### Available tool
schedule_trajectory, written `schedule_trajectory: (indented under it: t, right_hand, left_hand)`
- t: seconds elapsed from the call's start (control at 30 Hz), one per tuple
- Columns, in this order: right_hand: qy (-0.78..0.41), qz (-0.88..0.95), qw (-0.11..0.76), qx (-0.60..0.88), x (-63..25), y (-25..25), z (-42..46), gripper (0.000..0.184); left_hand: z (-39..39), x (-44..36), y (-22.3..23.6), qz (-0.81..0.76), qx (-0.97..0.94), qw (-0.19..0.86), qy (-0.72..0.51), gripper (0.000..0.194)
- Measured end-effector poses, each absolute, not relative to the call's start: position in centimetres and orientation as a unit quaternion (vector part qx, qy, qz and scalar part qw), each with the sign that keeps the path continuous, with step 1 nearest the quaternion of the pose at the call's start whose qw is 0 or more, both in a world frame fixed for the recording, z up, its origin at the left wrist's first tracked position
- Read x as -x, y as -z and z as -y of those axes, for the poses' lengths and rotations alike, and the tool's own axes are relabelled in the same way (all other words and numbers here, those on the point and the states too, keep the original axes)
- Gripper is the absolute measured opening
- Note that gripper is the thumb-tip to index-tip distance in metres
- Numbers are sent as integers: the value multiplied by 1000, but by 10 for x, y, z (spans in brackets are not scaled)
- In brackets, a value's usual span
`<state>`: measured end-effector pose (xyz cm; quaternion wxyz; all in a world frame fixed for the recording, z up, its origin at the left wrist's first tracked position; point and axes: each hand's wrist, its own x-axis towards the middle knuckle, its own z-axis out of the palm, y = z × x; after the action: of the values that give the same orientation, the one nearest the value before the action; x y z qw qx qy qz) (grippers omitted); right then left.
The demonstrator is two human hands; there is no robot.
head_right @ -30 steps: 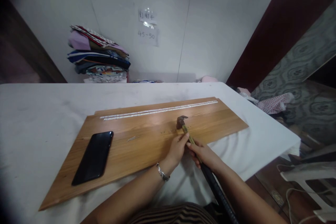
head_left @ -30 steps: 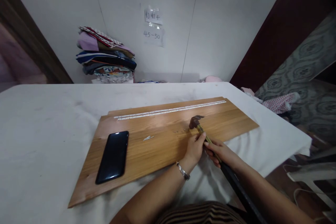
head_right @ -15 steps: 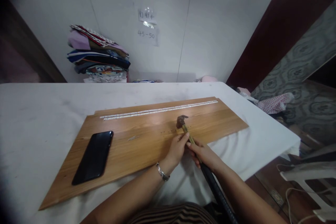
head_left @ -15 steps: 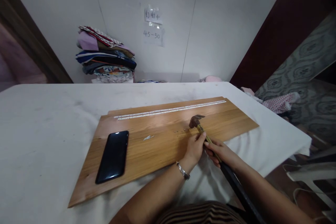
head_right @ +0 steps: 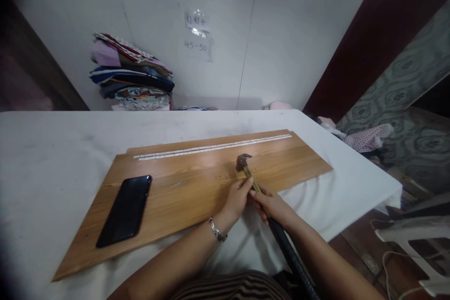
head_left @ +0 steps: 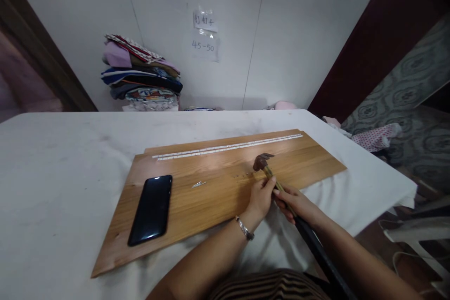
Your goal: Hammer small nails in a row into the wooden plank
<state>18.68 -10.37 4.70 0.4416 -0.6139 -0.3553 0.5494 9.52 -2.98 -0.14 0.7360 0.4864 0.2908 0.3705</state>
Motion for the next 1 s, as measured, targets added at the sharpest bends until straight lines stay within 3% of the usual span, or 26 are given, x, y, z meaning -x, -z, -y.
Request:
schedule_trajectory:
  t: [1.0]
  right_hand:
    - [-550, 357, 434, 618, -187, -46, 101, 45]
  left_hand:
    - [31, -93, 2, -273, -488, 745, -365, 44]
